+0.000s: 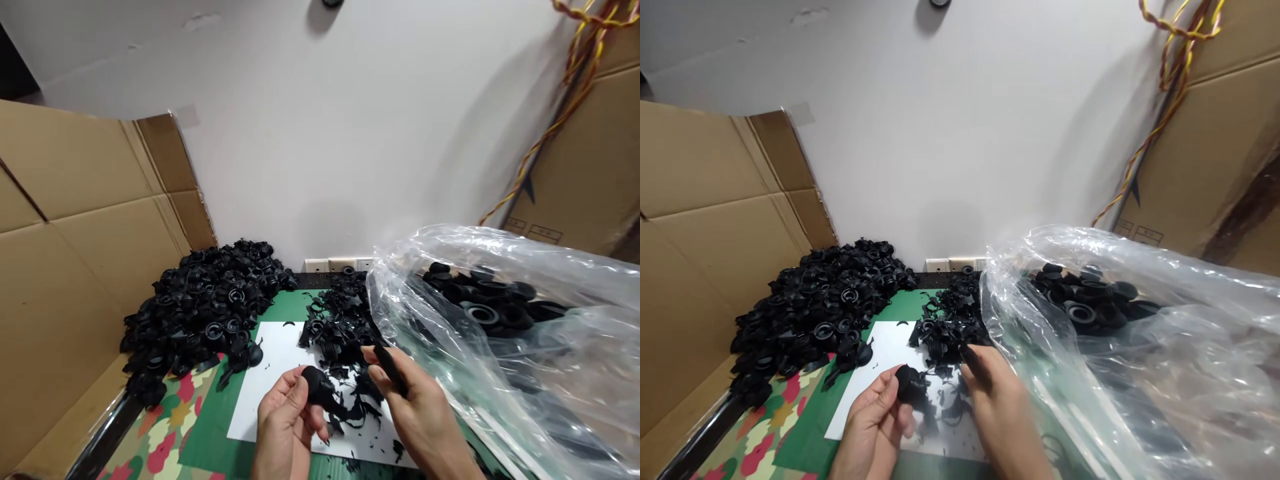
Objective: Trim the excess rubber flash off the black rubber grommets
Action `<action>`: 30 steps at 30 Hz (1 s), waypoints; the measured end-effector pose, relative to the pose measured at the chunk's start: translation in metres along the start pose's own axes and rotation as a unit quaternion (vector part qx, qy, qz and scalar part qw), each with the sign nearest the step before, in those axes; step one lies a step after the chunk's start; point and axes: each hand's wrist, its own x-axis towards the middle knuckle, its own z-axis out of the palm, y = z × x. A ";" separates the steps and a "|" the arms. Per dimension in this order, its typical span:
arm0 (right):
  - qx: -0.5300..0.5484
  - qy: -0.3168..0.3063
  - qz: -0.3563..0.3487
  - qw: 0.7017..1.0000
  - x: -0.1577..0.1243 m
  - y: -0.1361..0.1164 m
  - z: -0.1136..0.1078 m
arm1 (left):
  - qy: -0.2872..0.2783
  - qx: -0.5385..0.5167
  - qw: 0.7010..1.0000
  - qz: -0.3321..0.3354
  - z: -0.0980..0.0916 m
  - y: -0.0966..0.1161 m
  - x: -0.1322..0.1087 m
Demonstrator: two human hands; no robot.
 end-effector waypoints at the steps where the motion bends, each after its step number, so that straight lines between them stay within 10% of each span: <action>1: 0.019 0.001 -0.006 1.000 -0.003 -0.002 0.003 | 0.005 -0.011 1.000 -0.010 -0.001 -0.001 0.000; 13: 0.158 0.025 -0.079 0.984 -0.019 -0.023 0.041 | -0.047 -0.008 0.997 -0.061 0.003 -0.014 0.000; 24: 0.028 0.015 -0.011 0.999 0.017 -0.036 0.042 | -0.031 0.134 0.984 0.113 0.011 -0.013 -0.001; 30: -0.032 0.057 0.045 0.997 0.060 -0.012 0.011 | -0.104 0.108 0.988 -0.020 -0.011 -0.017 -0.012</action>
